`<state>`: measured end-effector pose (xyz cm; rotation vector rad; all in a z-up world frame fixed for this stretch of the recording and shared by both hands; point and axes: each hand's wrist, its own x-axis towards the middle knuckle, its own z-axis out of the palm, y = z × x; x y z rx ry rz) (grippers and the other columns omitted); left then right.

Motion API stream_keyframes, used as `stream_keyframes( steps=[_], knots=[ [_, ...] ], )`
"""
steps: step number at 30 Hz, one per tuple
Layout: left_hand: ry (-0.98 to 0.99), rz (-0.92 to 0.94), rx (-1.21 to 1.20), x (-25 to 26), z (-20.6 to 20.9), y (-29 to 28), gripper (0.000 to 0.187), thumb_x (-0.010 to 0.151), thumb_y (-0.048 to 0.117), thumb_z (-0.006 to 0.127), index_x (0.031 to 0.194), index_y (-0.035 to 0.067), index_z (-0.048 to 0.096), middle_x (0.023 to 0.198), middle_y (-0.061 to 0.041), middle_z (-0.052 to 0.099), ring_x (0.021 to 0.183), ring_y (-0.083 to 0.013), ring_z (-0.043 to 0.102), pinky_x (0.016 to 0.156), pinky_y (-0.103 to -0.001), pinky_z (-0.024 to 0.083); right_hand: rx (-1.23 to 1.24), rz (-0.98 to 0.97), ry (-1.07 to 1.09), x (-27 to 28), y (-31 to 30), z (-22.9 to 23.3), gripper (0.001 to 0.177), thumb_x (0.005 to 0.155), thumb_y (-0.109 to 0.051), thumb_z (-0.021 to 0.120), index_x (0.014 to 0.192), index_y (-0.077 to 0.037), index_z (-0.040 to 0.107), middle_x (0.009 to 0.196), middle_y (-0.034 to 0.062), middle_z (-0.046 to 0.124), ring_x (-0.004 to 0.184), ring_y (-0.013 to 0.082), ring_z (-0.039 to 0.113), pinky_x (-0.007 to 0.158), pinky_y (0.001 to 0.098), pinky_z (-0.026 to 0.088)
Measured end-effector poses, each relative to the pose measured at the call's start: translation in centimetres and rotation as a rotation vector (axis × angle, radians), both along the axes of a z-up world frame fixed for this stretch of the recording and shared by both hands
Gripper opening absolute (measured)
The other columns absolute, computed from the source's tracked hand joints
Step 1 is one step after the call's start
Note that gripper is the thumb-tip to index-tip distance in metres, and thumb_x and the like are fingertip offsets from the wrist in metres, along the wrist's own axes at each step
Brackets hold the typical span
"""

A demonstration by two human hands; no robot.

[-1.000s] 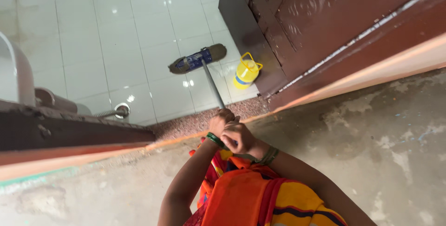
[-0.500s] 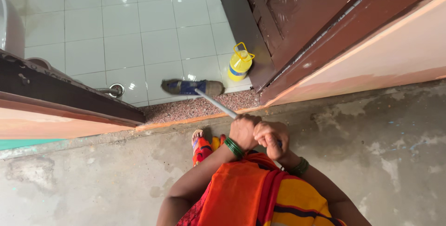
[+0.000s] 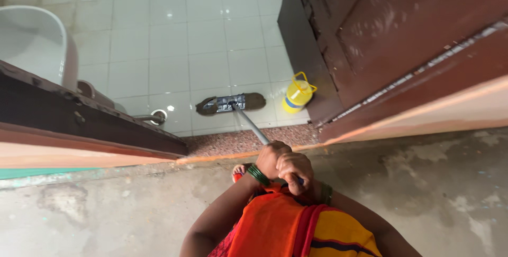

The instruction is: The person mops the white tiled floor of a bathroom using a mop. They move the mop head back and forth across the floor in front of a sink and a brown door.

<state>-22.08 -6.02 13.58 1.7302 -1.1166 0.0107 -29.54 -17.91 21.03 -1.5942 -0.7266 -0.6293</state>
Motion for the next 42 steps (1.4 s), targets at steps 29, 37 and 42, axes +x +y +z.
stream_keyframes(
  steps=[29,37,42],
  knots=[
    [-0.063,0.141,0.352,1.1,-5.6,-1.0,0.03,0.075,0.042,0.073,0.075,0.013,0.064,0.071,-0.008,0.067,0.07,-0.0288,0.068,0.082,-0.043,0.053,-0.064,-0.104,0.286,0.0,-1.6,-3.7,0.034,0.107,-0.017,0.048,0.086,0.001,0.068,0.067,0.0071,0.058,0.062,0.0168,0.056,0.086,0.0415,0.057],
    [-0.063,0.105,-0.058,-5.3,1.7,-4.5,0.036,0.07,0.04,0.079,0.083,0.008,0.068,0.075,-0.009,0.068,0.066,-0.0294,0.066,0.068,-0.041,0.055,0.046,-0.044,0.341,-5.9,-4.7,4.5,0.034,0.105,-0.02,0.049,0.085,0.002,0.065,0.068,0.0055,0.059,0.056,0.0125,0.052,0.063,0.0306,0.05],
    [-0.157,0.019,-0.181,-4.9,1.2,-2.8,0.03,0.072,0.035,0.081,0.072,0.011,0.062,0.069,-0.006,0.065,0.063,-0.0271,0.065,0.064,-0.041,0.052,0.077,-0.009,0.194,-5.4,-2.0,4.0,0.036,0.109,-0.025,0.049,0.083,-0.002,0.061,0.065,0.0036,0.055,0.057,0.0169,0.054,0.065,0.0342,0.053]
  ],
)
